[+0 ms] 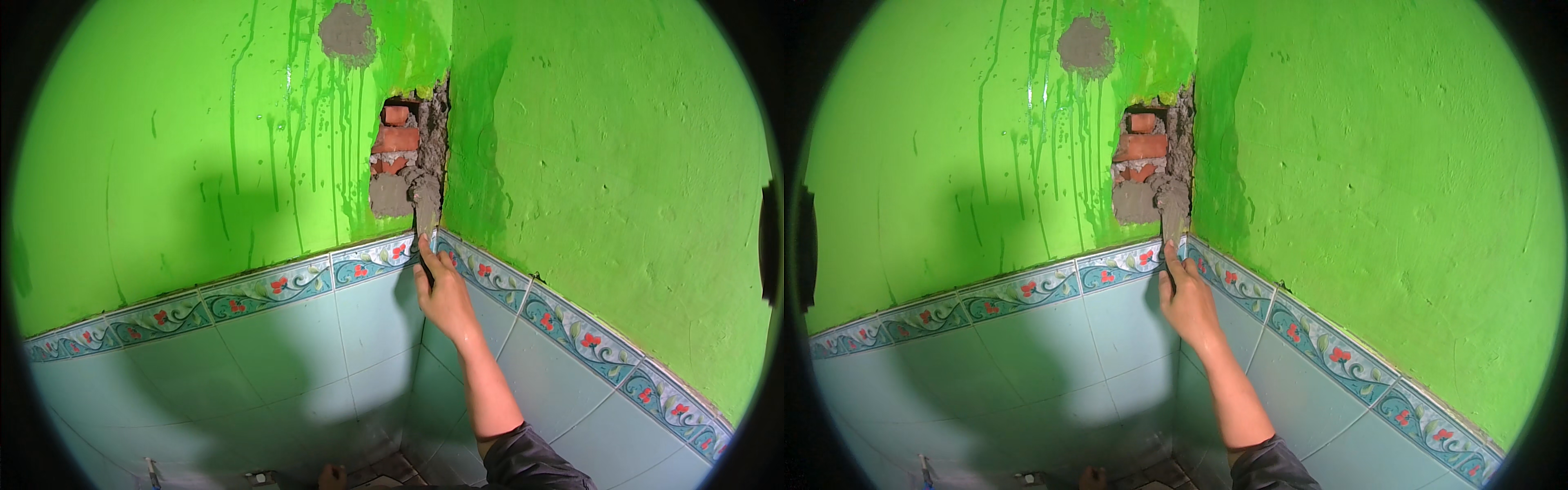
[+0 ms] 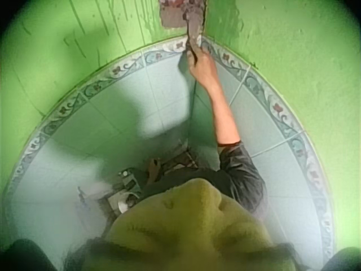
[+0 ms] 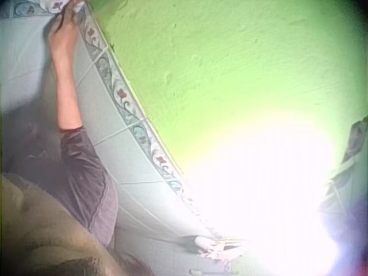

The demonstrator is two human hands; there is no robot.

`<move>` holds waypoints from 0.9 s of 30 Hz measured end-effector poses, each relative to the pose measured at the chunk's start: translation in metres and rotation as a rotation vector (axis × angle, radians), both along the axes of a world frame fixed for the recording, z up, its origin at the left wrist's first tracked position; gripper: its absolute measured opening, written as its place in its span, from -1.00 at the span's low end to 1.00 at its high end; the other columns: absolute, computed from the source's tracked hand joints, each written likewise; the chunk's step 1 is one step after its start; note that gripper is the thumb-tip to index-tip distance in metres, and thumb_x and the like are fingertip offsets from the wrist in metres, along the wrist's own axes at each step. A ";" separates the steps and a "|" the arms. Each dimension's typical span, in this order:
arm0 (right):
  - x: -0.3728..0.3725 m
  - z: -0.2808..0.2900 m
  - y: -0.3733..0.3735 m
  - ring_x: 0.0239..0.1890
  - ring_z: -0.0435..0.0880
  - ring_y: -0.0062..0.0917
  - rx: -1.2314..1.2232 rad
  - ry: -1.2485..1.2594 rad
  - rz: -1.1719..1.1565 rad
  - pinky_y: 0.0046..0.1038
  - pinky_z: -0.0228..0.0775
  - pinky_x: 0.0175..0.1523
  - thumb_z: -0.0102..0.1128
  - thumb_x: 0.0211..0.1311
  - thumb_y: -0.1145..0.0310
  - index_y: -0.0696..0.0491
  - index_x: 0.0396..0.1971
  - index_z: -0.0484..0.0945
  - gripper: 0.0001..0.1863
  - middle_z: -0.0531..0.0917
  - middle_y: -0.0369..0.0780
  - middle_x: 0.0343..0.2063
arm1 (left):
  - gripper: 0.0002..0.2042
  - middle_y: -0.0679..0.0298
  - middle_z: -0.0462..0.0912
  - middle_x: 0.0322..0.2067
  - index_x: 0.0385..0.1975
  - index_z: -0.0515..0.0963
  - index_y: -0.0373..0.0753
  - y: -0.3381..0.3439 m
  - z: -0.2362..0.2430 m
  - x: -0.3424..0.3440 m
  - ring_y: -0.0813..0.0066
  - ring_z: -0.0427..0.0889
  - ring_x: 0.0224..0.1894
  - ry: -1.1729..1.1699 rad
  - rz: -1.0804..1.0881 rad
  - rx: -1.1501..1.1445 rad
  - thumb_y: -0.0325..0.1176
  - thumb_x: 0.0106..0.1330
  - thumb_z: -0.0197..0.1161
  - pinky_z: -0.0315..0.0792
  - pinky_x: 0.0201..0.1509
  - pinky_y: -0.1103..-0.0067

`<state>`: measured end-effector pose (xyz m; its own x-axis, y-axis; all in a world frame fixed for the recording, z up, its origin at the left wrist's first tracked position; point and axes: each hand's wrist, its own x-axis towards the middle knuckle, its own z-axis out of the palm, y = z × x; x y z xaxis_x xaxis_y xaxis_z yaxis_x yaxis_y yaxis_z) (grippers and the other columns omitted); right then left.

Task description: The person applies cement into a hole in a wall using a putty knife and smooths it out by hand.

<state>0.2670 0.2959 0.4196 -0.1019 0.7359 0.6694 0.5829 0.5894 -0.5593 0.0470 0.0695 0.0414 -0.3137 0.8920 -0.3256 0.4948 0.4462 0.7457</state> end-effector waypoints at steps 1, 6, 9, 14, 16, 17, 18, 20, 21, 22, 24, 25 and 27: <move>0.000 -0.004 0.001 0.16 0.44 0.19 0.000 0.001 0.001 -0.15 0.24 0.32 0.04 0.36 0.34 0.04 0.35 0.29 -0.45 0.46 0.26 0.09 | -0.58 -0.03 0.44 0.15 0.21 0.31 -0.35 -0.001 0.003 0.001 0.10 0.44 0.17 -0.032 0.023 -0.020 -0.26 0.45 0.01 0.30 0.25 0.33; 0.002 -0.036 0.020 -0.14 0.62 -0.14 0.293 -0.032 -0.139 -0.22 0.38 0.19 0.01 0.40 0.35 0.06 0.37 0.26 -0.45 0.57 0.06 -0.10 | -0.50 -0.06 0.37 0.22 0.28 0.23 -0.35 -0.007 -0.004 -0.002 0.08 0.38 0.23 -0.128 0.019 -0.086 -0.14 0.49 -0.05 0.27 0.29 0.30; 0.001 -0.037 0.013 -0.42 0.59 -0.52 0.090 0.306 0.108 -0.45 0.53 -0.20 0.00 0.43 0.34 0.04 0.39 0.24 -0.45 0.57 -0.12 -0.15 | -0.45 -0.09 0.33 0.25 0.32 0.19 -0.37 -0.009 0.004 -0.002 0.08 0.35 0.27 -0.110 0.016 -0.091 -0.08 0.50 -0.08 0.25 0.31 0.28; -0.017 -0.026 -0.021 -0.42 0.51 -0.55 -0.075 0.546 0.220 -0.46 0.44 -0.30 -0.01 0.44 0.34 0.11 0.39 0.21 -0.44 0.50 -0.16 -0.27 | -0.44 -0.11 0.31 0.27 0.33 0.18 -0.38 -0.013 -0.008 -0.007 0.07 0.31 0.30 -0.259 0.089 -0.088 -0.08 0.51 -0.09 0.22 0.32 0.25; -0.020 -0.030 -0.004 -0.51 0.49 -0.61 0.065 0.463 0.148 -0.51 0.42 -0.39 0.00 0.44 0.35 0.07 0.39 0.22 -0.45 0.49 -0.20 -0.30 | -0.46 -0.10 0.31 0.27 0.33 0.18 -0.37 -0.014 0.001 -0.005 0.05 0.31 0.31 -0.157 0.029 -0.091 -0.09 0.52 -0.10 0.22 0.33 0.25; -0.022 -0.029 0.010 -0.51 0.53 -0.43 0.286 0.307 0.047 -0.43 0.46 -0.39 0.00 0.42 0.35 0.12 0.37 0.23 -0.45 0.50 -0.12 -0.27 | -0.46 -0.10 0.31 0.27 0.33 0.18 -0.37 -0.013 0.003 -0.004 0.05 0.31 0.31 -0.156 0.023 -0.089 -0.09 0.52 -0.10 0.22 0.33 0.25; -0.026 -0.028 0.017 -0.51 0.56 -0.25 0.500 0.150 -0.049 -0.35 0.49 -0.39 -0.01 0.41 0.36 0.17 0.35 0.24 -0.45 0.51 -0.03 -0.24 | -0.46 -0.10 0.31 0.28 0.33 0.19 -0.36 -0.012 0.003 -0.005 0.04 0.31 0.31 -0.175 0.033 -0.104 -0.10 0.52 -0.10 0.21 0.34 0.24; -0.040 -0.024 0.020 -0.45 0.58 -0.19 0.436 0.121 -0.091 -0.29 0.49 -0.35 0.01 0.40 0.37 0.15 0.35 0.25 -0.46 0.52 -0.01 -0.24 | -0.47 -0.09 0.31 0.28 0.33 0.19 -0.36 -0.011 0.008 -0.006 0.04 0.31 0.32 -0.192 0.043 -0.116 -0.10 0.52 -0.10 0.21 0.35 0.24; -0.045 -0.020 0.020 -0.39 0.60 -0.13 0.373 0.090 -0.133 -0.24 0.48 -0.30 0.03 0.39 0.39 0.13 0.35 0.26 -0.46 0.54 0.00 -0.25 | -0.47 -0.09 0.31 0.29 0.32 0.20 -0.36 -0.011 0.015 -0.005 0.04 0.30 0.32 -0.177 0.043 -0.102 -0.11 0.52 -0.11 0.19 0.36 0.23; -0.048 -0.015 0.018 -0.37 0.61 -0.01 0.304 0.064 -0.146 -0.18 0.51 -0.26 0.03 0.37 0.40 0.14 0.33 0.28 -0.47 0.54 0.06 -0.20 | -0.48 -0.08 0.31 0.29 0.32 0.21 -0.35 -0.010 0.019 -0.005 0.04 0.29 0.33 -0.161 0.041 -0.089 -0.11 0.52 -0.11 0.18 0.37 0.23; -0.054 -0.009 0.020 -0.38 0.61 -0.02 0.335 0.018 -0.199 -0.17 0.52 -0.27 0.04 0.36 0.40 0.14 0.32 0.29 -0.46 0.54 0.08 -0.20 | -0.48 -0.08 0.31 0.29 0.32 0.21 -0.35 -0.014 0.001 -0.010 0.03 0.29 0.33 -0.073 0.014 0.043 -0.11 0.52 -0.11 0.17 0.38 0.23; -0.056 -0.006 0.021 -0.39 0.62 -0.02 0.361 -0.030 -0.262 -0.17 0.52 -0.28 0.04 0.35 0.40 0.14 0.32 0.30 -0.46 0.54 0.09 -0.21 | -0.48 -0.08 0.31 0.29 0.32 0.21 -0.35 -0.016 -0.010 -0.013 0.02 0.29 0.33 0.015 -0.022 0.169 -0.10 0.52 -0.12 0.16 0.38 0.23; -0.053 0.000 0.020 -0.40 0.62 -0.02 0.328 -0.056 -0.246 -0.15 0.53 -0.29 0.06 0.33 0.40 0.14 0.32 0.30 -0.45 0.54 0.10 -0.20 | -0.48 -0.08 0.32 0.28 0.32 0.22 -0.35 -0.018 -0.021 -0.018 0.02 0.29 0.33 -0.027 -0.020 0.089 -0.10 0.52 -0.12 0.15 0.39 0.24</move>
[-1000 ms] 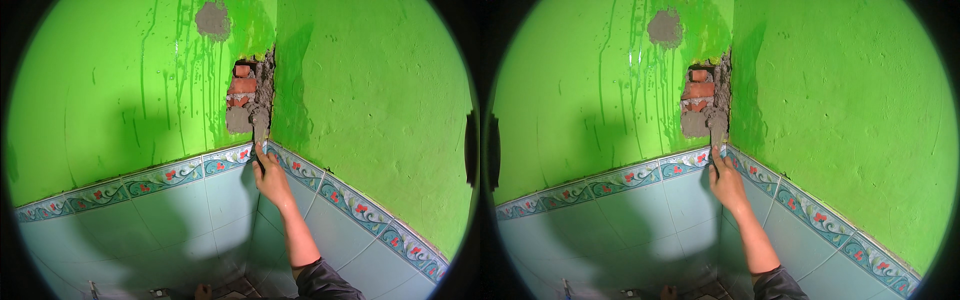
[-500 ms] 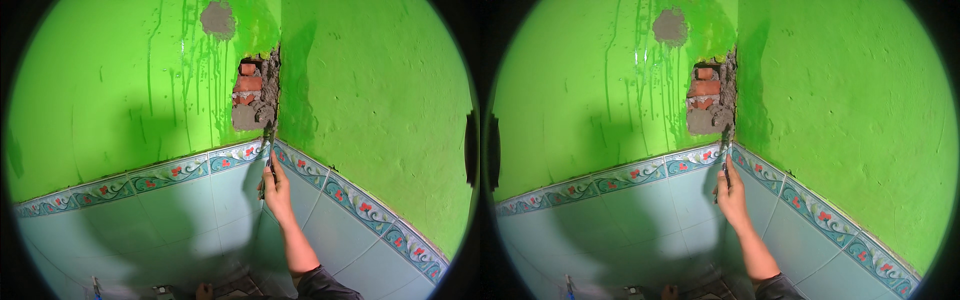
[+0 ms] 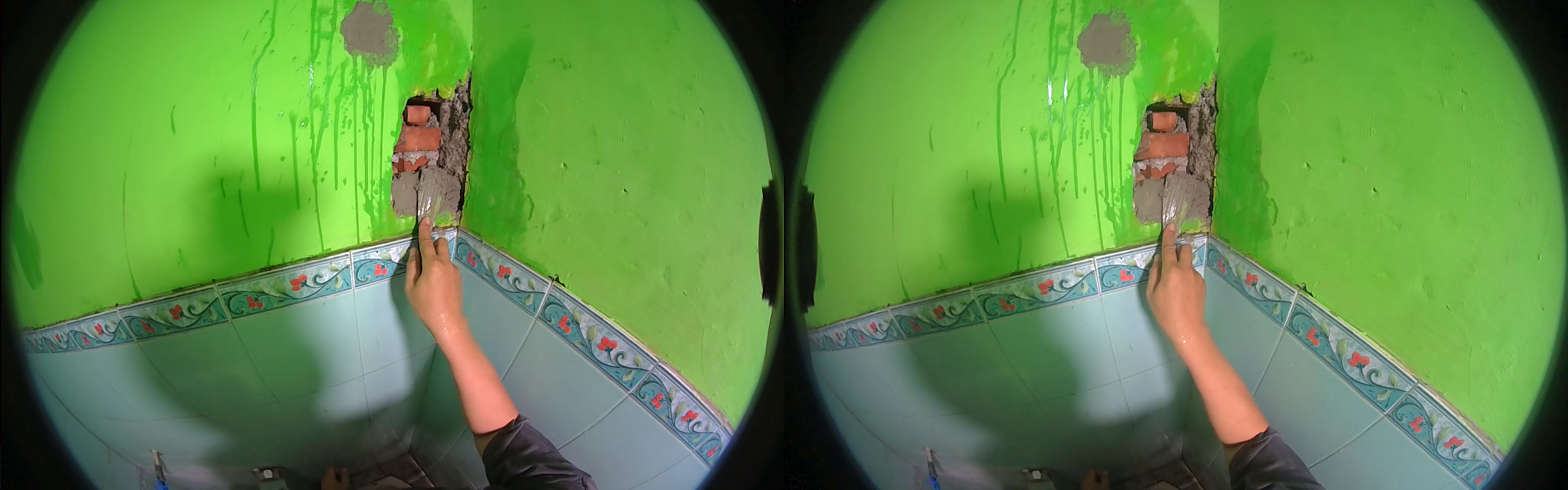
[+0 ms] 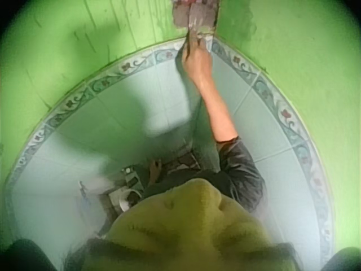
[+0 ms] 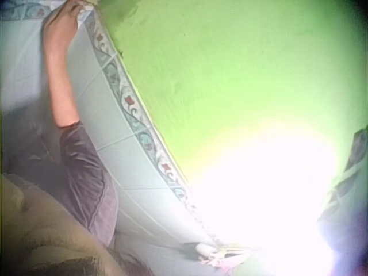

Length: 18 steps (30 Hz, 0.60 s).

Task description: The person applies cement into a hole in a wall using a putty knife and smooths it out by hand.

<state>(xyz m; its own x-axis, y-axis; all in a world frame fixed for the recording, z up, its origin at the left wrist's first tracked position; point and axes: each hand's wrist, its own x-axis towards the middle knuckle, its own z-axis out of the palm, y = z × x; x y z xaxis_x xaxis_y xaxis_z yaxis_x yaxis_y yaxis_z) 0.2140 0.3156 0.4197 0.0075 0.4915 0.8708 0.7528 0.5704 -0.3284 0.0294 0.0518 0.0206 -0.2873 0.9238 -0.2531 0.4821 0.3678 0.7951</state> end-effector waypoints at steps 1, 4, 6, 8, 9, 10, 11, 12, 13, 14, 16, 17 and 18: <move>0.002 0.002 -0.001 -0.42 0.62 -0.01 -0.031 -0.020 0.010 -0.14 0.54 -0.29 0.07 0.32 0.40 0.13 0.31 0.31 -0.45 0.54 0.11 -0.19 | -0.48 -0.08 0.32 0.28 0.32 0.22 -0.34 -0.002 -0.005 -0.002 0.03 0.29 0.33 -0.039 -0.002 -0.075 -0.10 0.51 -0.11 0.15 0.39 0.24; 0.015 0.003 -0.003 -0.45 0.61 -0.03 -0.027 -0.108 -0.041 -0.14 0.52 -0.33 0.09 0.31 0.40 0.13 0.31 0.31 -0.44 0.53 0.07 -0.22 | -0.48 -0.07 0.32 0.28 0.31 0.23 -0.34 -0.004 -0.001 0.001 0.04 0.29 0.33 -0.080 0.028 -0.123 -0.11 0.51 -0.11 0.15 0.40 0.25; 0.024 0.003 -0.004 -0.46 0.61 -0.03 -0.029 -0.132 -0.053 -0.14 0.52 -0.34 0.09 0.31 0.40 0.12 0.31 0.31 -0.44 0.53 0.05 -0.23 | -0.49 -0.07 0.33 0.27 0.31 0.23 -0.34 -0.004 0.013 0.000 0.04 0.29 0.33 -0.075 0.028 -0.151 -0.11 0.51 -0.11 0.14 0.40 0.25; 0.031 0.003 -0.005 -0.47 0.61 -0.04 -0.025 -0.159 -0.067 -0.14 0.52 -0.35 0.08 0.31 0.40 0.12 0.31 0.31 -0.45 0.53 0.03 -0.24 | -0.49 -0.07 0.33 0.27 0.30 0.24 -0.35 -0.005 0.018 -0.001 0.04 0.29 0.32 -0.074 0.026 -0.173 -0.11 0.51 -0.11 0.14 0.40 0.26; 0.033 0.001 -0.004 -0.48 0.60 -0.04 -0.026 -0.161 -0.068 -0.14 0.51 -0.36 0.08 0.32 0.40 0.12 0.31 0.31 -0.45 0.52 0.02 -0.26 | -0.49 -0.07 0.32 0.28 0.30 0.24 -0.35 -0.005 0.018 -0.002 0.03 0.28 0.33 -0.090 0.002 -0.119 -0.12 0.51 -0.12 0.14 0.40 0.25; 0.035 -0.001 -0.004 -0.49 0.60 -0.05 -0.026 -0.163 -0.070 -0.14 0.51 -0.36 0.07 0.32 0.40 0.11 0.31 0.31 -0.45 0.52 0.01 -0.27 | -0.50 -0.07 0.31 0.28 0.30 0.23 -0.35 -0.004 0.018 -0.002 0.03 0.28 0.33 -0.107 -0.021 -0.065 -0.13 0.52 -0.12 0.13 0.40 0.25; 0.036 -0.003 -0.003 -0.49 0.60 -0.05 -0.025 -0.160 -0.073 -0.14 0.51 -0.36 0.07 0.32 0.40 0.11 0.31 0.31 -0.45 0.52 0.01 -0.27 | -0.50 -0.07 0.31 0.28 0.30 0.23 -0.35 -0.005 0.021 -0.002 0.03 0.28 0.33 -0.104 -0.025 -0.063 -0.13 0.52 -0.12 0.13 0.40 0.25; 0.037 -0.004 -0.002 -0.48 0.60 -0.04 -0.030 -0.149 -0.072 -0.14 0.51 -0.35 0.06 0.33 0.39 0.11 0.32 0.31 -0.45 0.52 0.03 -0.26 | -0.51 -0.07 0.30 0.29 0.30 0.23 -0.35 -0.005 0.026 0.000 0.04 0.27 0.34 -0.077 -0.020 -0.053 -0.14 0.52 -0.13 0.12 0.41 0.25; 0.039 -0.004 -0.002 -0.46 0.60 -0.03 -0.035 -0.139 -0.071 -0.14 0.51 -0.34 0.06 0.34 0.39 0.11 0.32 0.30 -0.46 0.52 0.04 -0.25 | -0.51 -0.06 0.29 0.30 0.30 0.23 -0.35 -0.004 0.028 0.000 0.05 0.26 0.34 -0.049 -0.016 -0.042 -0.15 0.52 -0.13 0.12 0.41 0.26; 0.036 -0.003 -0.003 -0.46 0.60 -0.03 -0.032 -0.133 -0.063 -0.14 0.51 -0.34 0.06 0.34 0.39 0.11 0.32 0.30 -0.46 0.52 0.04 -0.25 | -0.51 -0.06 0.29 0.30 0.30 0.23 -0.35 -0.006 0.021 -0.003 0.05 0.26 0.34 -0.044 -0.008 -0.040 -0.15 0.52 -0.13 0.12 0.41 0.26; 0.035 -0.001 -0.008 -0.38 0.60 0.01 -0.104 -0.070 0.001 -0.11 0.51 -0.27 0.05 0.35 0.37 0.10 0.33 0.30 -0.46 0.52 0.08 -0.21 | -0.52 -0.04 0.26 0.32 0.31 0.22 -0.35 -0.009 -0.002 -0.008 0.08 0.25 0.36 -0.046 0.032 -0.087 -0.20 0.51 -0.11 0.10 0.42 0.28; 0.037 -0.002 -0.009 -0.38 0.60 0.01 -0.107 -0.066 -0.006 -0.11 0.51 -0.27 0.05 0.35 0.37 0.10 0.33 0.30 -0.46 0.52 0.08 -0.21 | -0.52 -0.04 0.26 0.32 0.31 0.22 -0.35 -0.009 0.001 -0.007 0.08 0.25 0.36 -0.042 0.025 -0.089 -0.20 0.51 -0.11 0.10 0.42 0.28; 0.038 -0.002 -0.010 -0.25 0.60 0.04 -0.160 -0.042 0.004 -0.11 0.50 -0.15 0.04 0.37 0.37 0.09 0.33 0.29 -0.46 0.52 0.12 -0.14 | -0.53 -0.04 0.28 0.30 0.31 0.23 -0.35 -0.009 0.007 -0.006 0.08 0.26 0.35 -0.045 0.012 -0.080 -0.21 0.51 -0.09 0.11 0.41 0.29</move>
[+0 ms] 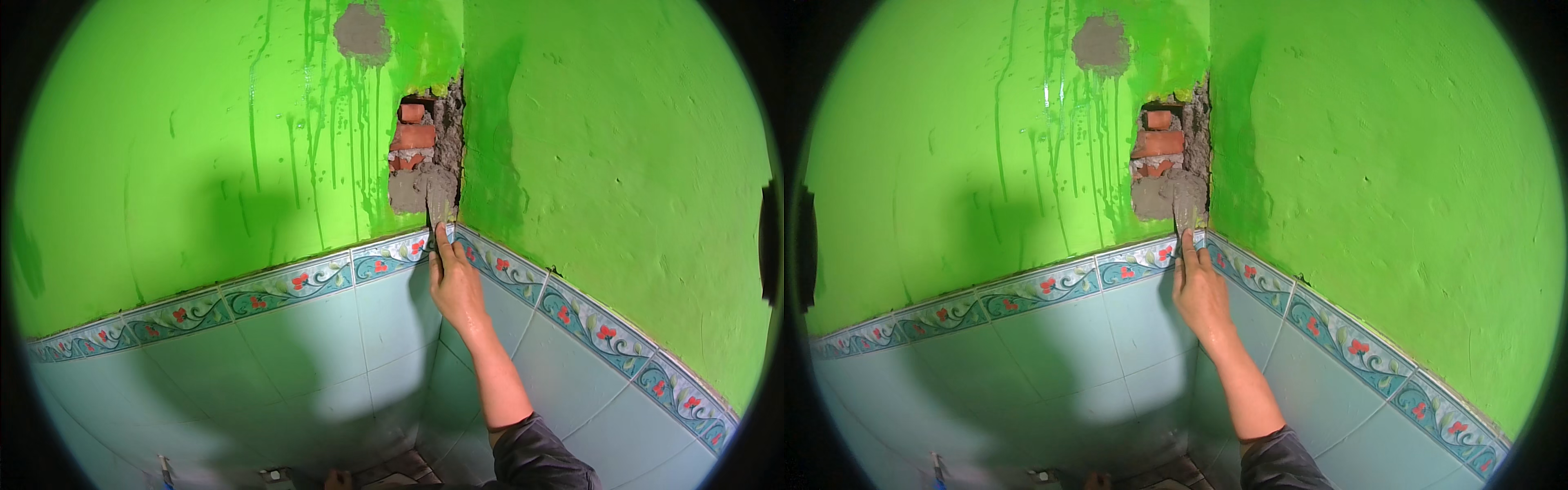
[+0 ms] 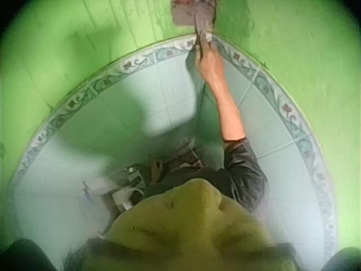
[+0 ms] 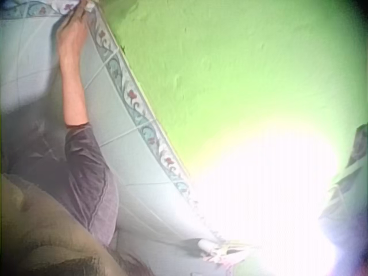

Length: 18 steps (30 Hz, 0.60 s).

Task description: The person applies cement into a hole in a wall using a putty knife and smooths it out by hand.

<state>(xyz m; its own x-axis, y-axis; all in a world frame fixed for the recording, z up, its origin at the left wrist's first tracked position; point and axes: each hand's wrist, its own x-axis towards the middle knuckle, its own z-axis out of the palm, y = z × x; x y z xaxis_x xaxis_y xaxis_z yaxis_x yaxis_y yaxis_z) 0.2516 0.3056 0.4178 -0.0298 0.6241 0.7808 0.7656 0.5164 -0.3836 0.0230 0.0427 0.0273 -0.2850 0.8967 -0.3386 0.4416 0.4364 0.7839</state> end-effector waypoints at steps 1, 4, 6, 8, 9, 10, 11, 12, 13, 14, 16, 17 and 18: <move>0.002 -0.001 0.000 -0.12 0.60 0.06 -0.053 0.025 0.006 -0.11 0.50 -0.04 0.03 0.38 0.36 0.09 0.34 0.28 -0.46 0.53 0.15 -0.07 | -0.53 -0.04 0.30 0.29 0.31 0.23 -0.35 0.001 0.003 0.000 0.08 0.27 0.34 -0.004 -0.014 0.010 -0.23 0.50 -0.07 0.12 0.40 0.29; 0.000 -0.005 0.000 0.11 0.50 0.08 -0.020 0.081 0.054 -0.13 0.38 0.19 0.00 0.41 0.35 0.06 0.35 0.27 -0.47 0.50 0.20 0.05 | -0.54 -0.05 0.36 0.24 0.30 0.25 -0.35 -0.004 0.001 -0.005 0.07 0.32 0.31 -0.028 0.005 -0.017 -0.24 0.49 -0.05 0.18 0.37 0.30; 0.001 -0.005 -0.001 0.17 0.46 0.07 -0.055 0.103 0.054 -0.14 0.33 0.25 -0.01 0.41 0.35 0.08 0.35 0.27 -0.47 0.48 0.21 0.09 | -0.55 -0.05 0.39 0.21 0.28 0.27 -0.36 -0.001 0.001 -0.005 0.07 0.35 0.29 -0.016 -0.001 -0.018 -0.24 0.49 -0.05 0.20 0.35 0.30; 0.002 -0.006 0.000 0.23 0.41 0.06 -0.089 0.125 0.056 -0.16 0.27 0.31 -0.02 0.42 0.34 0.09 0.35 0.26 -0.48 0.46 0.21 0.13 | -0.56 -0.05 0.42 0.19 0.27 0.28 -0.36 0.001 0.001 -0.005 0.07 0.38 0.26 -0.005 -0.006 -0.017 -0.24 0.49 -0.04 0.23 0.34 0.31; 0.003 -0.009 0.002 0.23 0.42 0.04 -0.072 0.131 0.056 -0.17 0.26 0.32 -0.02 0.42 0.35 0.11 0.35 0.26 -0.48 0.46 0.21 0.13 | -0.56 -0.05 0.43 0.18 0.26 0.30 -0.36 0.003 0.000 -0.005 0.08 0.39 0.26 0.003 -0.014 -0.037 -0.24 0.49 -0.04 0.24 0.33 0.31; 0.003 -0.011 0.003 0.22 0.43 0.03 -0.056 0.137 0.058 -0.18 0.26 0.32 -0.02 0.42 0.36 0.13 0.34 0.27 -0.48 0.47 0.20 0.13 | -0.57 -0.05 0.44 0.17 0.25 0.31 -0.36 0.004 0.000 -0.005 0.08 0.40 0.25 0.011 -0.021 -0.058 -0.24 0.49 -0.04 0.25 0.32 0.31; 0.004 -0.012 0.002 0.22 0.43 0.03 -0.056 0.137 0.057 -0.18 0.26 0.32 -0.02 0.42 0.36 0.13 0.34 0.27 -0.48 0.47 0.20 0.13 | -0.57 -0.05 0.44 0.17 0.25 0.31 -0.36 0.004 0.000 -0.005 0.08 0.40 0.25 0.011 -0.021 -0.058 -0.24 0.49 -0.04 0.25 0.32 0.31; 0.005 -0.014 0.001 0.23 0.45 0.00 -0.083 0.199 0.111 -0.21 0.25 0.33 -0.02 0.42 0.36 0.14 0.35 0.26 -0.48 0.48 0.18 0.14 | -0.57 -0.04 0.45 0.16 0.24 0.31 -0.36 0.004 0.001 -0.005 0.09 0.41 0.24 0.009 -0.019 -0.035 -0.23 0.49 -0.04 0.26 0.31 0.31; 0.006 -0.015 0.000 0.23 0.46 -0.03 -0.109 0.262 0.165 -0.23 0.24 0.33 -0.03 0.43 0.36 0.15 0.35 0.25 -0.47 0.49 0.17 0.14 | -0.57 -0.03 0.45 0.16 0.24 0.32 -0.36 0.004 0.001 -0.005 0.10 0.41 0.24 0.008 -0.017 -0.012 -0.22 0.50 -0.04 0.26 0.30 0.31; 0.008 -0.019 0.002 0.23 0.46 -0.03 -0.112 0.259 0.159 -0.23 0.24 0.33 -0.03 0.43 0.36 0.15 0.35 0.25 -0.47 0.49 0.17 0.14 | -0.57 -0.03 0.45 0.16 0.24 0.32 -0.36 0.005 -0.003 -0.003 0.10 0.41 0.24 0.005 -0.022 -0.015 -0.22 0.50 -0.04 0.26 0.30 0.31; 0.012 -0.027 0.009 0.25 0.46 -0.12 -0.029 0.276 0.198 -0.28 0.25 0.32 -0.05 0.44 0.35 0.14 0.35 0.25 -0.48 0.49 0.14 0.16 | -0.56 -0.03 0.44 0.17 0.24 0.31 -0.36 0.007 -0.012 -0.001 0.09 0.40 0.25 -0.097 0.014 -0.113 -0.20 0.51 -0.06 0.27 0.30 0.31; 0.013 -0.027 0.008 0.25 0.46 -0.12 -0.032 0.278 0.197 -0.28 0.25 0.32 -0.05 0.44 0.35 0.14 0.35 0.25 -0.48 0.49 0.14 0.16 | -0.56 -0.03 0.44 0.17 0.24 0.31 -0.36 0.007 -0.005 0.000 0.09 0.40 0.25 -0.097 0.013 -0.117 -0.20 0.51 -0.06 0.27 0.30 0.31; 0.014 -0.027 0.006 0.25 0.45 -0.06 -0.101 0.349 0.249 -0.27 0.25 0.32 -0.06 0.44 0.36 0.20 0.34 0.24 -0.48 0.47 0.16 0.16 | -0.55 -0.03 0.42 0.19 0.25 0.31 -0.36 0.009 0.004 0.002 0.08 0.39 0.26 -0.095 0.003 -0.118 -0.18 0.51 -0.07 0.26 0.30 0.30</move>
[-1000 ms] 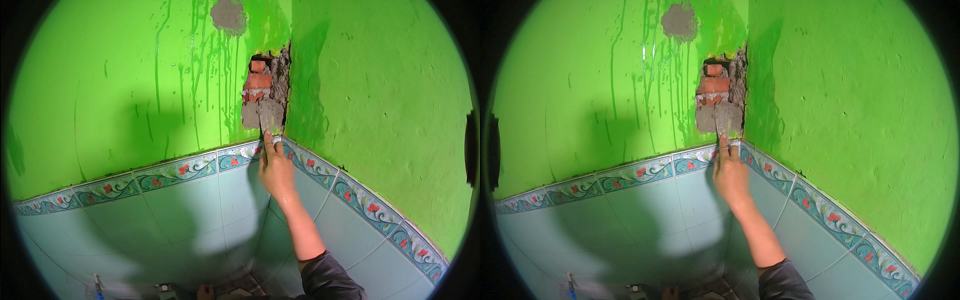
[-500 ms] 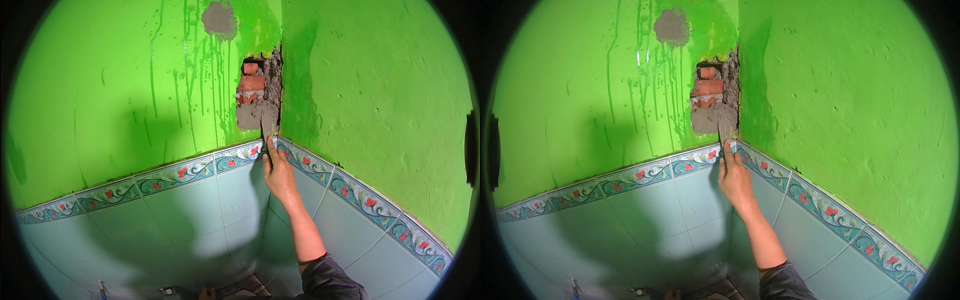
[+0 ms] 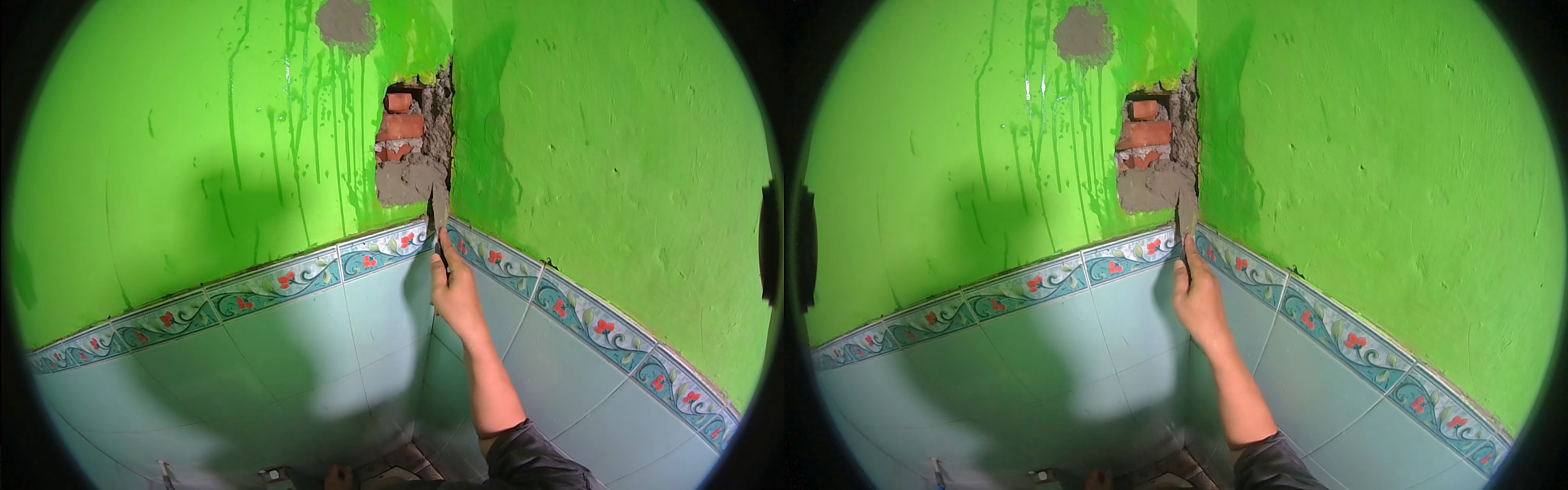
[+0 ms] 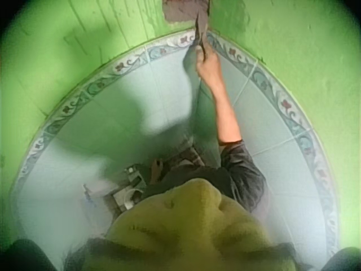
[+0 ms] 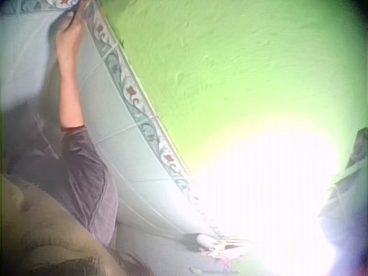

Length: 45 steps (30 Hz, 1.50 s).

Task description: The person applies cement into a hole in a wall using a putty knife and smooths it out by hand.

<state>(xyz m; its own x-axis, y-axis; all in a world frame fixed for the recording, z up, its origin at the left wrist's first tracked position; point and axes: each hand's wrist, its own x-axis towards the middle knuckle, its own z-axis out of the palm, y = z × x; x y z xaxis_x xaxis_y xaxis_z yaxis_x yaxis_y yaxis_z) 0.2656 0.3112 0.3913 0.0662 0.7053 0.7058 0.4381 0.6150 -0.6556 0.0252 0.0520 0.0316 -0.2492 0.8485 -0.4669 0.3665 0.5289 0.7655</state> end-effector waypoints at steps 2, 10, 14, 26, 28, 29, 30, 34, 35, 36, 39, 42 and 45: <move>-0.001 0.001 -0.007 0.25 0.43 -0.01 -0.065 0.066 0.064 -0.27 0.25 0.32 -0.08 0.44 0.37 0.25 0.32 0.24 -0.48 0.45 0.18 0.17 | -0.54 -0.03 0.41 0.21 0.26 0.30 -0.35 0.002 0.006 0.002 0.06 0.38 0.27 0.000 -0.006 0.002 -0.17 0.52 -0.08 0.26 0.31 0.30; -0.007 -0.003 -0.025 0.18 0.51 -0.12 -0.001 0.072 0.064 -0.29 0.28 0.28 -0.07 0.45 0.38 0.21 0.34 0.24 -0.49 0.51 0.15 0.11 | -0.54 -0.07 0.35 0.26 0.31 0.23 -0.34 -0.001 0.035 0.023 0.06 0.33 0.31 0.230 -0.031 0.150 -0.21 0.52 -0.13 0.20 0.35 0.29; -0.006 -0.003 -0.010 -0.28 0.55 -0.40 0.053 0.072 0.053 -0.39 0.42 -0.11 -0.08 0.46 0.38 0.16 0.37 0.22 -0.48 0.58 -0.06 -0.11 | -0.55 -0.09 0.42 0.19 0.25 0.31 -0.34 -0.001 -0.031 0.006 0.03 0.40 0.24 0.186 0.048 0.185 -0.18 0.49 -0.08 0.28 0.28 0.27; -0.085 -0.074 -0.104 -0.51 0.49 -0.59 -0.179 0.065 1.212 -0.59 0.32 -0.51 -0.25 0.53 0.42 0.08 0.45 -0.02 -0.46 0.51 -0.11 -0.35 | -0.75 -0.06 0.57 -0.49 -0.29 0.45 -0.31 -0.075 -0.097 -0.020 -0.06 0.60 -0.42 0.167 0.507 0.453 -0.21 0.35 0.18 0.45 -0.33 0.27; -0.104 -0.108 -0.117 -0.50 0.48 -0.60 -0.339 -0.042 1.434 -0.58 0.33 -0.49 -0.26 0.53 0.44 0.15 0.42 0.02 -0.48 0.52 -0.12 -0.33 | -0.75 -0.04 0.55 -0.52 -0.32 0.45 -0.31 -0.099 -0.085 -0.020 -0.03 0.57 -0.46 0.151 0.594 0.363 -0.21 0.36 0.17 0.41 -0.37 0.27; -0.118 -0.121 -0.128 -0.50 0.48 -0.60 -0.408 -0.061 1.516 -0.58 0.33 -0.49 -0.26 0.53 0.44 0.15 0.42 0.02 -0.48 0.52 -0.12 -0.33 | -0.75 -0.02 0.53 -0.54 -0.33 0.44 -0.31 -0.113 -0.085 -0.015 0.01 0.55 -0.48 0.154 0.677 0.395 -0.21 0.37 0.17 0.40 -0.38 0.28; -0.131 -0.133 -0.140 -0.49 0.48 -0.61 -0.563 -0.175 1.550 -0.58 0.34 -0.45 -0.24 0.52 0.45 0.17 0.38 0.06 -0.51 0.52 -0.13 -0.32 | -0.74 0.00 0.52 -0.56 -0.34 0.44 -0.32 -0.126 -0.085 -0.010 0.05 0.53 -0.51 0.158 0.748 0.428 -0.21 0.38 0.16 0.38 -0.39 0.29; -0.190 -0.195 -0.187 -0.46 0.47 -0.63 -1.000 -0.488 1.688 -0.58 0.39 -0.33 -0.18 0.51 0.44 0.20 0.29 0.15 -0.58 0.53 -0.17 -0.28 | -0.74 0.06 0.49 -0.57 -0.35 0.44 -0.33 -0.179 -0.064 0.006 0.22 0.48 -0.54 0.122 1.000 0.325 -0.22 0.41 0.14 0.37 -0.39 0.36; -0.207 -0.200 -0.199 -0.44 0.48 -0.63 -1.059 -0.654 1.641 -0.56 0.40 -0.26 -0.15 0.52 0.37 0.19 0.25 0.20 -0.60 0.55 -0.19 -0.31 | -0.74 0.07 0.49 -0.57 -0.35 0.44 -0.34 -0.191 -0.065 0.012 0.28 0.47 -0.53 0.168 1.057 0.313 -0.22 0.42 0.14 0.37 -0.39 0.38; -0.223 -0.213 -0.208 -0.44 0.48 -0.63 -1.071 -0.688 1.678 -0.56 0.40 -0.26 -0.15 0.52 0.37 0.19 0.25 0.20 -0.60 0.55 -0.19 -0.31 | -0.74 0.07 0.49 -0.57 -0.35 0.44 -0.34 -0.203 -0.072 0.018 0.28 0.47 -0.53 0.165 1.104 0.295 -0.22 0.42 0.14 0.37 -0.39 0.38; -0.267 -0.288 -0.228 -0.48 0.60 -0.51 -0.901 -1.046 1.654 -0.49 0.42 -0.36 -0.06 0.46 0.37 0.19 0.14 0.37 -0.66 0.64 -0.15 -0.34 | -0.76 0.09 0.52 -0.54 -0.30 0.46 -0.35 -0.234 -0.093 0.028 0.38 0.50 -0.52 0.233 1.398 0.202 -0.26 0.45 0.10 0.39 -0.38 0.45; -0.311 -0.344 -0.258 -0.37 0.69 -0.25 -0.247 -1.059 1.736 -0.27 0.49 -0.21 -0.01 0.39 0.34 0.21 -0.04 0.50 -0.70 0.68 -0.03 -0.32 | -0.77 0.15 0.54 -0.53 -0.26 0.46 -0.33 -0.257 -0.110 0.023 0.44 0.53 -0.50 0.273 1.654 0.236 -0.25 0.46 0.10 0.41 -0.39 0.48; -0.355 -0.357 -0.303 -0.26 0.69 -0.06 -0.020 -1.642 1.564 -0.11 0.49 -0.12 0.02 0.28 0.35 0.18 -0.15 0.57 -0.73 0.68 0.05 -0.27 | -0.70 0.16 0.59 -0.29 -0.07 0.49 -0.34 -0.272 -0.129 0.009 0.48 0.61 -0.37 0.047 1.754 0.296 -0.18 0.48 0.08 0.51 -0.38 0.57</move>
